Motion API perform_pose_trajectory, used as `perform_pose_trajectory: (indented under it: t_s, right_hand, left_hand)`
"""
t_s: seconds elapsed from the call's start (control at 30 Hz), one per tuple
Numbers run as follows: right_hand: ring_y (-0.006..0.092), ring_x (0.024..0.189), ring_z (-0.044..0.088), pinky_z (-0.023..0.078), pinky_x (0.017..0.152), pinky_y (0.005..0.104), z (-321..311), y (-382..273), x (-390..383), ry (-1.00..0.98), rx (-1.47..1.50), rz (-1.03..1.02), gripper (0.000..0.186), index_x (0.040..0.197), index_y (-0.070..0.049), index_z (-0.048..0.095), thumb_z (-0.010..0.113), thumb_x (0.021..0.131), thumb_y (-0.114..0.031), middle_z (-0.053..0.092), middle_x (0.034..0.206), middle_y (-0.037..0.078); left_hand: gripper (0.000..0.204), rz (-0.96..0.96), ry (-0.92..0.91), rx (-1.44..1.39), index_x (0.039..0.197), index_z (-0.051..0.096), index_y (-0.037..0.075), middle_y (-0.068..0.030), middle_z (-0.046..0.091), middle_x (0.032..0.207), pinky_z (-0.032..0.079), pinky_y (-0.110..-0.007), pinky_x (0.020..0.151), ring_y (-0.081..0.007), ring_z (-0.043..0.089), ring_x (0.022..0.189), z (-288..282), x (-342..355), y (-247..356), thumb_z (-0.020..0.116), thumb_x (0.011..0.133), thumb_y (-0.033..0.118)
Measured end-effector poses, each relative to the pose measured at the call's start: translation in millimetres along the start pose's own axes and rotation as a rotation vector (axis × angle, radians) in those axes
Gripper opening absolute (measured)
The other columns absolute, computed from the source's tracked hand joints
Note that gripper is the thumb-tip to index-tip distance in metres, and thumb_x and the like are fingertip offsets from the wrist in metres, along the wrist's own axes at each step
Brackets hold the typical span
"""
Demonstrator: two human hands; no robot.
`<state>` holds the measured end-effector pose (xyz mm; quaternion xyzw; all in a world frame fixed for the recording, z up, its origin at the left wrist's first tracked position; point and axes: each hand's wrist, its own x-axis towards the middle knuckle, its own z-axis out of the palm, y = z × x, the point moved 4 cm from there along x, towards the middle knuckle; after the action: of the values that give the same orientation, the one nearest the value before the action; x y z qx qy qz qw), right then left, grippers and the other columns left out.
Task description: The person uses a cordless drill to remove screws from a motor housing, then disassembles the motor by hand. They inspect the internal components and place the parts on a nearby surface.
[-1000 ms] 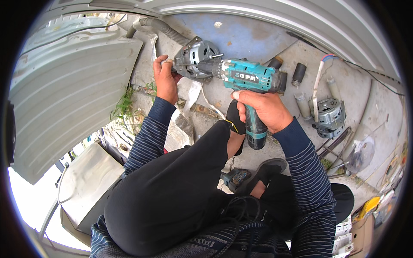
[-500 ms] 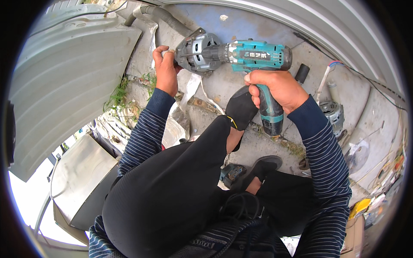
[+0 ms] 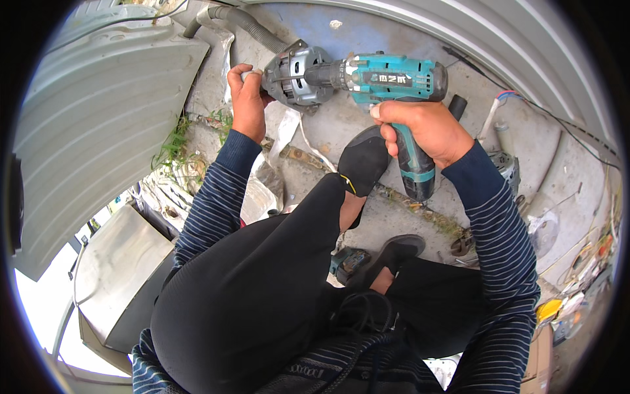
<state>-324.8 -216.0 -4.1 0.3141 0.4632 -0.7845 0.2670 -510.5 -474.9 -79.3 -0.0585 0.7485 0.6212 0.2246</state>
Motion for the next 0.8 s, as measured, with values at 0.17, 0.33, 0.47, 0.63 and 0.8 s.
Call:
perform_pose_trajectory:
  t_s: [0.17,0.33,0.47,0.63,0.8]
  right_hand:
    - [0.0143,0.057,0.062,0.050,0.054,0.0290,2,1,-5,0.008,0.021,0.000,0.022,0.095,-0.003,0.067,0.072,0.094,-0.023,0.064,0.072,0.003]
    - [0.0145,0.058,0.062,0.050,0.056,0.0293,5,2,-3,0.015,0.033,0.000,0.021,0.096,-0.002,0.067,0.072,0.094,-0.022,0.063,0.072,0.003]
    - [0.0134,0.058,0.061,0.051,0.057,0.0286,5,2,-5,0.021,0.030,0.017,0.019,0.096,-0.002,0.066,0.070,0.095,-0.020,0.062,0.071,0.003]
    - [0.0134,0.059,0.061,0.051,0.058,0.0289,7,7,-11,0.048,0.039,-0.001,0.018,0.097,-0.001,0.066,0.070,0.095,-0.018,0.062,0.072,0.002]
    - [0.0135,0.061,0.062,0.052,0.059,0.0297,11,13,-14,0.053,0.054,-0.028,0.021,0.095,-0.001,0.068,0.073,0.094,-0.022,0.063,0.073,0.003]
  left_hand:
    - [0.032,-0.020,0.012,-0.058,0.125,0.044,0.012,-0.0066,0.056,0.093,0.051,-0.031,0.063,-0.0149,0.056,0.071,2,-2,4,0.060,0.098,0.019]
    - [0.034,-0.019,0.013,-0.023,0.126,0.043,0.011,-0.0080,0.057,0.091,0.053,-0.032,0.062,-0.0159,0.059,0.069,0,1,8,0.060,0.098,0.019]
    - [0.035,-0.051,0.017,-0.012,0.127,0.042,0.010,-0.0087,0.058,0.092,0.055,-0.033,0.062,-0.0170,0.061,0.070,1,0,9,0.060,0.098,0.018]
    - [0.036,-0.051,0.017,-0.021,0.128,0.041,0.011,-0.0098,0.060,0.094,0.056,-0.034,0.062,-0.0180,0.063,0.070,3,-4,12,0.060,0.098,0.018]
    - [0.037,-0.052,0.013,-0.022,0.128,0.040,0.011,-0.0101,0.060,0.095,0.056,-0.034,0.061,-0.0190,0.065,0.071,2,-3,15,0.060,0.098,0.018]
